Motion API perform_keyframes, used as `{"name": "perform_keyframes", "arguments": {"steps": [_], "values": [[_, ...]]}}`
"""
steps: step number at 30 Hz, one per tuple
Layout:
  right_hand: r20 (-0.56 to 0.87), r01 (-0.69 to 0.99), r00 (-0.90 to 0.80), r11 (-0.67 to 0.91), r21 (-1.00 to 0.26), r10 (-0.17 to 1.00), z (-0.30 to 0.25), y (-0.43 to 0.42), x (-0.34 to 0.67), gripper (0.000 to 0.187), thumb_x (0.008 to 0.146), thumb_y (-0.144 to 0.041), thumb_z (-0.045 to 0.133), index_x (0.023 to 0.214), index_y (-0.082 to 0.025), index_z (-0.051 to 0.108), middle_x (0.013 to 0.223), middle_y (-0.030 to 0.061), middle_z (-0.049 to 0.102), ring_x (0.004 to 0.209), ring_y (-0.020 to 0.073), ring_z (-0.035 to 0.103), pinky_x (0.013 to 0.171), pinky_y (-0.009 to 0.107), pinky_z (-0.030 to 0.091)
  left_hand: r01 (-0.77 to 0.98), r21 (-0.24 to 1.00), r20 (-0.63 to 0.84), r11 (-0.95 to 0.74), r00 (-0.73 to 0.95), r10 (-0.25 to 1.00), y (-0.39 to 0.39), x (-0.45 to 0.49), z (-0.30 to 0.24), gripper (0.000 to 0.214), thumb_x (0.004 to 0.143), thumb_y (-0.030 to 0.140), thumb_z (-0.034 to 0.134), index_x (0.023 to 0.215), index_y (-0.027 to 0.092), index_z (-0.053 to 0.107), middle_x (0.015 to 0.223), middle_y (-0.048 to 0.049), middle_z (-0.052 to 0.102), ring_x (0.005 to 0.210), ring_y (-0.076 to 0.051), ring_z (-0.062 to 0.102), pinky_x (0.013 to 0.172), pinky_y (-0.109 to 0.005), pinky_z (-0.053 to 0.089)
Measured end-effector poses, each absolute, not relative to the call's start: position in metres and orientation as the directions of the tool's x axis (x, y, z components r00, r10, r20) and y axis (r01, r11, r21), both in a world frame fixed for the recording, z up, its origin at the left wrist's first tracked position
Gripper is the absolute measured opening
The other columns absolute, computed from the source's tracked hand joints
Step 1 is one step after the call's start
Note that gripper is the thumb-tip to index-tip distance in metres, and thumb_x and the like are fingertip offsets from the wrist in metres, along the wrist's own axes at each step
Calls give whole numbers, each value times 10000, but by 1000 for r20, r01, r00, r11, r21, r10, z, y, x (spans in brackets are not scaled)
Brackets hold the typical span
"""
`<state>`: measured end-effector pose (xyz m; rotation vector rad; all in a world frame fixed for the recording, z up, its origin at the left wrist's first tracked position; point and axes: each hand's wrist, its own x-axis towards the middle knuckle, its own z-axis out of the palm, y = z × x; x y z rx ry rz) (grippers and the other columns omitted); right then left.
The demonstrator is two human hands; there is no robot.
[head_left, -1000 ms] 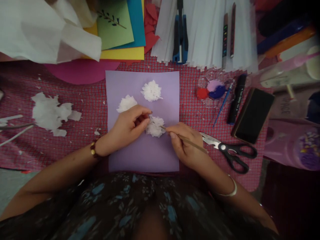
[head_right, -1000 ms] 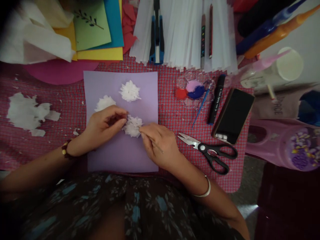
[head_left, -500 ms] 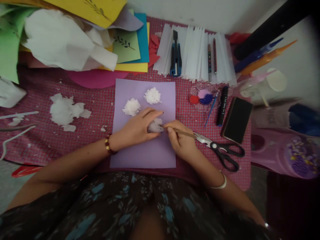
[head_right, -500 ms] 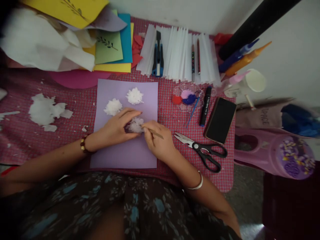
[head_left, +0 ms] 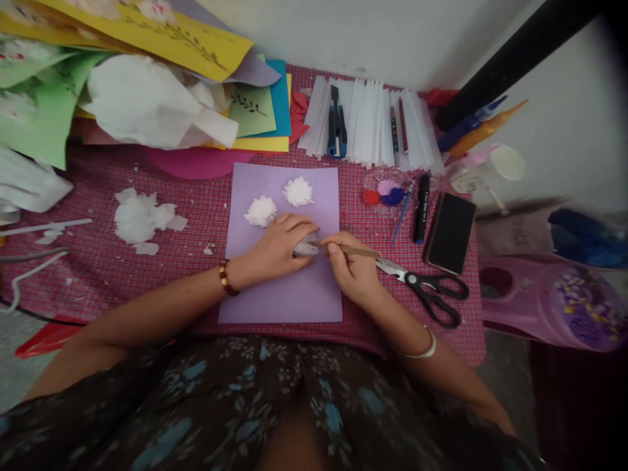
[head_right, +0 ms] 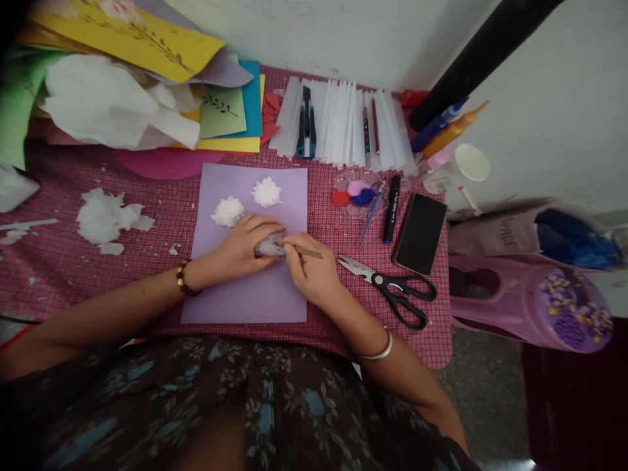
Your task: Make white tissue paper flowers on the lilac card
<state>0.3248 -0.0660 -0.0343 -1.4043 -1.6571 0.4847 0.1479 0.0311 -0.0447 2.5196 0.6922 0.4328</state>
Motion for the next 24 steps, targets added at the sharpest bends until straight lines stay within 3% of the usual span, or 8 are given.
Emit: {"name": "perform_keyframes", "arguments": {"steps": [4, 10, 17, 20, 24], "values": [[381, 572, 25, 300, -764, 924, -34, -66, 326, 202, 1000, -255, 448, 974, -205, 643, 867, 43, 692, 773, 168, 658, 691, 312, 516, 379, 532, 166, -757, 830, 533, 35, 151, -45, 362, 844, 336, 647, 1165, 168, 638, 1217, -106, 632, 1152, -262, 561, 1027, -420, 427], [376, 432, 238, 249, -867, 895, -31, -72, 333, 199, 995, -296, 494, 956, -218, 672, 767, 7, 668, 637, 133, 622, 604, 283, 498, 388, 542, 143, -745, 831, 537, 33, 155, -37, 679, 808, 361, 701, 1404, 138, 465, 1336, -132, 579, 1235, -281, 517, 1075, -425, 394], [186, 3, 388, 200, -980, 903, -43, -59, 341, 233, 952, -405, 563, 857, -211, 649, 606, -37, 624, 466, 87, 543, 447, 214, 430, 583, 287, 66, -760, 780, 623, 17, 142, -24, 860, 790, 551, 702, 1454, 90, 410, 1301, -189, 552, 1170, -348, 529, 1024, -466, 404], [112, -86, 376, 155, -984, 920, -49, -53, 344, 246, 921, -431, 598, 839, -205, 649, 597, -40, 626, 448, 75, 539, 427, 196, 414, 630, 227, 51, -742, 754, 655, 11, 149, -23, 785, 813, 597, 656, 1391, 98, 473, 1256, -181, 557, 1067, -325, 574, 896, -416, 454], [80, -64, 331, 107, -992, 940, -52, -50, 347, 280, 894, -470, 613, 830, -200, 646, 576, -44, 619, 436, 72, 526, 420, 191, 406, 659, 157, 29, -736, 742, 670, 12, 167, -24, 474, 923, 531, 509, 1137, 120, 610, 1157, -152, 593, 881, -259, 608, 668, -343, 410]]}}
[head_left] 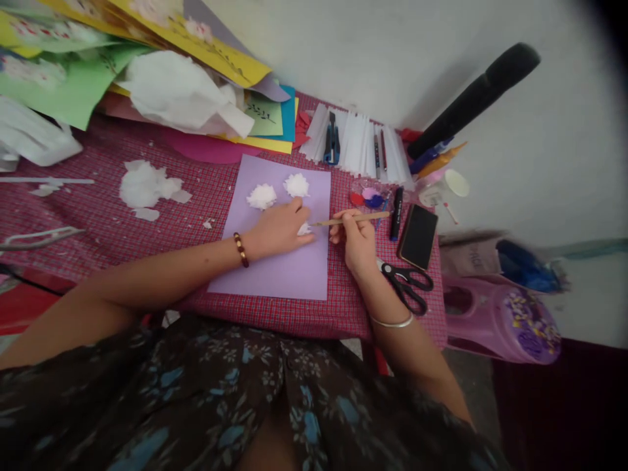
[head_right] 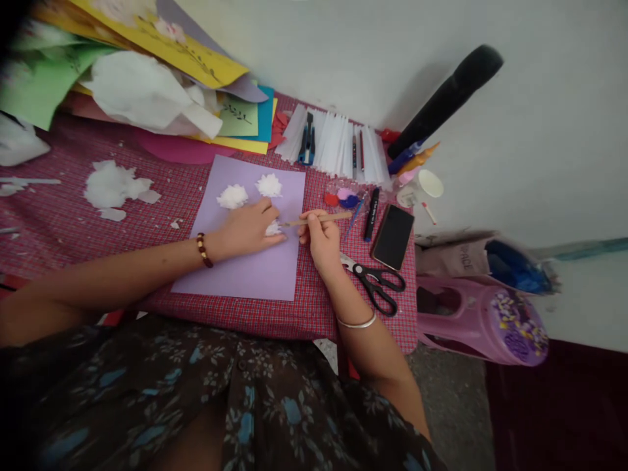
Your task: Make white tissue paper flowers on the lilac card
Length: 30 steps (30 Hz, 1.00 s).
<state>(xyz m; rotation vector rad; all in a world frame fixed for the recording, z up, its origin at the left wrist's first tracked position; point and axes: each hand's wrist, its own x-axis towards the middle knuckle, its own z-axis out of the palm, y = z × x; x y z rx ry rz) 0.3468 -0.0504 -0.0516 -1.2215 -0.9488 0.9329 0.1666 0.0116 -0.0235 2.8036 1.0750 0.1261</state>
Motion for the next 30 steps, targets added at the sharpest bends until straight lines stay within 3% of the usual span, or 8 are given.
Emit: {"name": "perform_keyframes", "arguments": {"steps": [4, 8, 13, 16, 19, 21, 27, 30], "values": [[99, -20, 296, 110, -994, 950, -51, -51, 347, 288, 892, -469, 606, 832, -190, 642, 580, -44, 615, 436, 67, 524, 428, 187, 409, 618, 124, 48, -776, 778, 627, 14, 176, -26, 321, 972, 332, 409, 1075, 122, 628, 1082, -136, 618, 785, -216, 601, 572, -324, 312], [118, 7, 271, 120, -993, 955, -50, -52, 349, 261, 903, -445, 589, 855, -194, 639, 586, -51, 601, 447, 67, 525, 445, 188, 420, 576, 181, 73, -797, 801, 595, 15, 171, -28, 334, 982, 335, 394, 1057, 129, 647, 1080, -136, 621, 787, -208, 595, 584, -317, 320], [161, 62, 283, 149, -987, 945, -53, -52, 351, 264, 922, -455, 551, 950, -203, 622, 648, -42, 634, 455, 72, 520, 468, 205, 431, 386, 506, 168, -772, 833, 527, 31, 142, -24, 392, 990, 410, 392, 1110, 136, 646, 1072, -103, 644, 876, -187, 595, 756, -298, 413], [278, 236, 230, 223, -946, 933, -54, -55, 350, 290, 938, -452, 537, 1078, -215, 630, 789, 6, 698, 577, 103, 602, 580, 255, 511, 408, 608, 99, -681, 812, 575, 45, 123, -22, 310, 899, 408, 513, 948, 141, 664, 844, -51, 665, 718, -155, 564, 672, -267, 383], [382, 427, 140, 292, -856, 914, -54, -60, 346, 286, 961, -425, 516, 1130, -237, 650, 928, 52, 727, 786, 154, 675, 747, 333, 565, 472, 518, -73, -713, 855, 513, 51, 113, -20, 246, 809, 382, 593, 684, 171, 609, 601, -2, 582, 546, -133, 453, 577, -281, 298], [406, 513, 68, 317, -798, 911, -53, -63, 342, 286, 983, -393, 486, 1160, -250, 658, 1014, 74, 736, 913, 178, 694, 840, 375, 569, 468, 454, -103, -758, 873, 477, 48, 113, -20, 270, 827, 363, 565, 630, 178, 583, 571, -2, 569, 524, -132, 421, 567, -294, 269], [381, 764, -203, 389, -514, 902, -53, -68, 331, 330, 1003, -279, 434, 1270, -259, 626, 1242, 87, 706, 1180, 219, 641, 1120, 516, 399, 486, 291, 9, -824, 860, 510, 27, 124, -26, 303, 945, 278, 420, 828, 154, 671, 789, -78, 694, 636, -167, 511, 616, -313, 288], [323, 782, -285, 414, -467, 902, -54, -68, 328, 343, 1001, -268, 434, 1293, -270, 613, 1274, 79, 694, 1211, 220, 628, 1154, 542, 346, 479, 247, 54, -842, 861, 506, 25, 127, -29, 303, 961, 243, 399, 931, 136, 681, 843, -98, 710, 646, -171, 515, 611, -318, 282]]}}
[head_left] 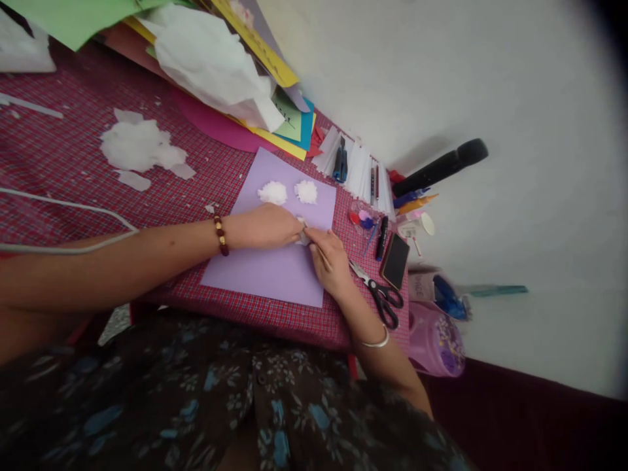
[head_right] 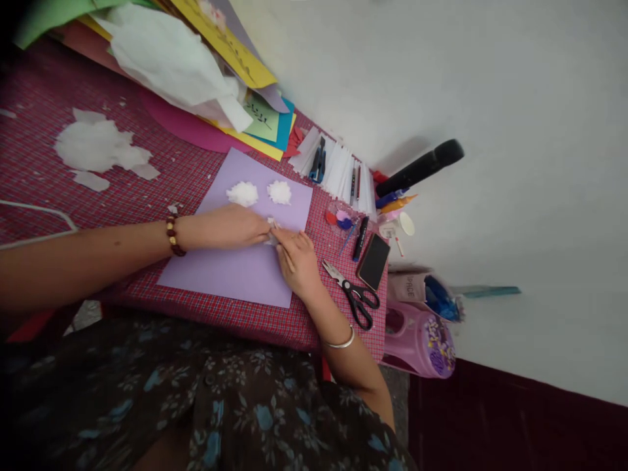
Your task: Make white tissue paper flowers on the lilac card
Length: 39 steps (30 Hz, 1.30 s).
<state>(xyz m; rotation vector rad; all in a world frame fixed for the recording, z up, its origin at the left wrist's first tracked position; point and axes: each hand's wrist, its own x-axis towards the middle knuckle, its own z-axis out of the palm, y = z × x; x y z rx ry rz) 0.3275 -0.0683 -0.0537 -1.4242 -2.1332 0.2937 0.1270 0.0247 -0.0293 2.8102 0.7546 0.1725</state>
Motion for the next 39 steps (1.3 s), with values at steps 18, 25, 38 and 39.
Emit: {"name": "perform_keyframes", "arguments": {"steps": [18, 25, 38, 39], "values": [[412, 684, -250, 460, -565, 876, -48, -70, 323, 316, 1013, -345, 434, 1243, -272, 638, 1186, 84, 722, 1128, 210, 668, 995, 443, 530, 392, 553, 141, -735, 826, 546, 40, 128, -36, 200, 798, 190, 500, 751, 158, 691, 755, -59, 689, 704, -166, 580, 646, -282, 353], [438, 503, 123, 324, -801, 891, -50, -66, 329, 269, 997, -405, 454, 1143, -252, 620, 978, 64, 734, 899, 185, 706, 867, 397, 568, 364, 650, 208, -667, 759, 617, 51, 121, -35, 221, 782, 205, 510, 847, 148, 713, 769, -39, 691, 675, -137, 589, 640, -254, 384], [331, 329, 105, 282, -901, 938, -52, -68, 325, 221, 954, -429, 529, 911, -229, 614, 708, -4, 663, 666, 156, 650, 696, 324, 538, 445, 510, 142, -736, 800, 583, 44, 127, -37, 168, 749, 183, 536, 771, 159, 700, 844, -68, 669, 728, -177, 603, 646, -290, 374], [328, 323, 94, 283, -903, 940, -52, -68, 324, 217, 954, -422, 536, 915, -226, 620, 709, -4, 666, 660, 153, 646, 686, 318, 533, 452, 511, 152, -732, 790, 594, 45, 128, -39, 168, 749, 177, 534, 768, 158, 699, 839, -69, 667, 733, -183, 605, 639, -292, 368]]}}
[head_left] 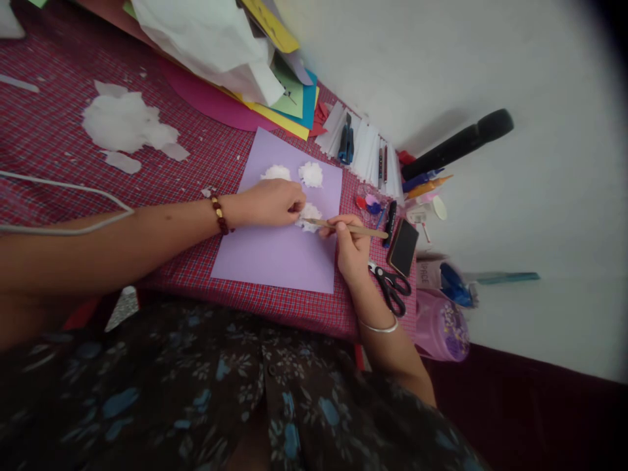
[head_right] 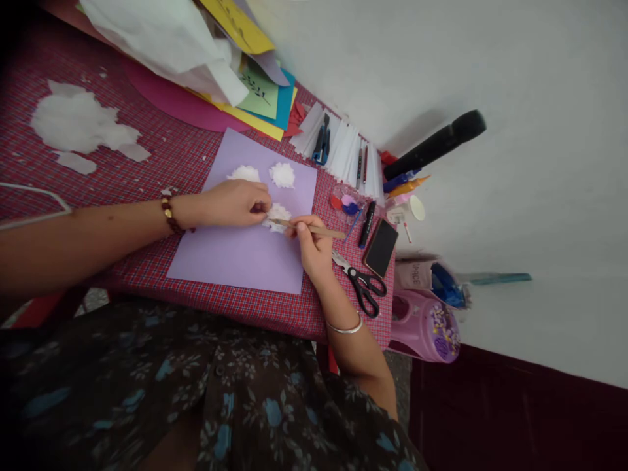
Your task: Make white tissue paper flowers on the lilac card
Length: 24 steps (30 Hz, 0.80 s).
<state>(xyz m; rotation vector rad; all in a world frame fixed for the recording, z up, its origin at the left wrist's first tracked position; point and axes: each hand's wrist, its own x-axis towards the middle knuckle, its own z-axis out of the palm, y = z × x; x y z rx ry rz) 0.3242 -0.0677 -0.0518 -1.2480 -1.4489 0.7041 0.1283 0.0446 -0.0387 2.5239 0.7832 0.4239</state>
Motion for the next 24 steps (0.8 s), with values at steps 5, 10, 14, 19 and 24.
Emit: {"name": "perform_keyframes", "arguments": {"steps": [5, 10, 14, 19, 24], "values": [[311, 343, 123, 253, -904, 943, -51, -66, 323, 245, 956, -444, 535, 917, -217, 619, 681, -11, 656, 627, 144, 624, 642, 301, 519, 449, 546, 196, -707, 752, 630, 51, 134, -46, 184, 769, 179, 523, 786, 149, 704, 835, -70, 672, 737, -177, 601, 651, -292, 384], [343, 345, 143, 278, -897, 929, -49, -67, 322, 265, 954, -471, 533, 908, -222, 610, 695, -8, 653, 626, 141, 625, 635, 302, 523, 475, 582, 174, -660, 720, 672, 55, 135, -43, 183, 785, 193, 519, 795, 146, 696, 773, -45, 666, 706, -155, 573, 643, -269, 366], [303, 347, 40, 271, -898, 952, -51, -67, 321, 243, 965, -446, 532, 985, -224, 630, 791, 7, 694, 677, 137, 637, 671, 308, 528, 500, 595, 137, -629, 708, 692, 57, 135, -41, 205, 801, 201, 516, 824, 139, 710, 749, -40, 674, 698, -157, 571, 645, -266, 366], [307, 453, -12, 279, -847, 952, -51, -68, 322, 198, 980, -372, 533, 1045, -237, 663, 875, 13, 707, 703, 128, 620, 682, 302, 505, 471, 519, 170, -713, 761, 626, 55, 131, -41, 228, 819, 164, 482, 835, 127, 706, 820, -67, 677, 768, -169, 598, 696, -271, 398], [357, 414, -34, 339, -845, 933, -46, -74, 321, 183, 983, -345, 526, 991, -235, 672, 856, 11, 695, 746, 137, 633, 703, 301, 515, 456, 440, 173, -773, 802, 571, 48, 126, -39, 284, 856, 138, 438, 935, 118, 710, 902, -93, 663, 873, -198, 620, 791, -297, 436]]}}
